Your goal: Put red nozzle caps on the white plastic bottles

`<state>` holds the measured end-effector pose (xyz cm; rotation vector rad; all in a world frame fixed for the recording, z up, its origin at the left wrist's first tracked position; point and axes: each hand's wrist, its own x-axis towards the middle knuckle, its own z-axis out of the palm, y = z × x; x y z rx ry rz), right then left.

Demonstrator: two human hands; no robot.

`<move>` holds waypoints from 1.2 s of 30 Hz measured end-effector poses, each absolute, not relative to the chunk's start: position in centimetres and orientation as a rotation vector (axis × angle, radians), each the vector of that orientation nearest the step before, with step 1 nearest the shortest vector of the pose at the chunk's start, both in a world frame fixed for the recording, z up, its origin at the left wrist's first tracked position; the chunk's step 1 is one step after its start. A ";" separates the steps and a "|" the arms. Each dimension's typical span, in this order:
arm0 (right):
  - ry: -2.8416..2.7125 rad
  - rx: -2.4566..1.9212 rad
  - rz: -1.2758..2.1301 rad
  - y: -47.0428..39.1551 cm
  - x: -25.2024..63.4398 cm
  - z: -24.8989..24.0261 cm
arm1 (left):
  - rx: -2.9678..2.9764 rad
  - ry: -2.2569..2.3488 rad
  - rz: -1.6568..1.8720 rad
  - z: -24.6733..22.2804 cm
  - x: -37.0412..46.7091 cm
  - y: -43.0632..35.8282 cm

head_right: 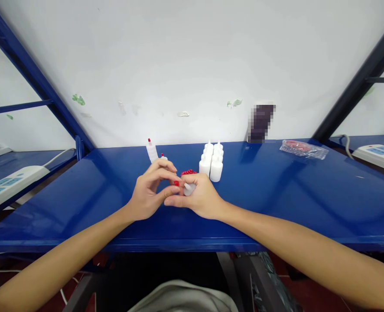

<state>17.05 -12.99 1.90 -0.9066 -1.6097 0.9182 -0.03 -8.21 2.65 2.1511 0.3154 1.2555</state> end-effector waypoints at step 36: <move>-1.770 -0.735 0.904 -12.9 17.7 0.5 | 2.066 0.207 0.971 1.8 0.8 -9.2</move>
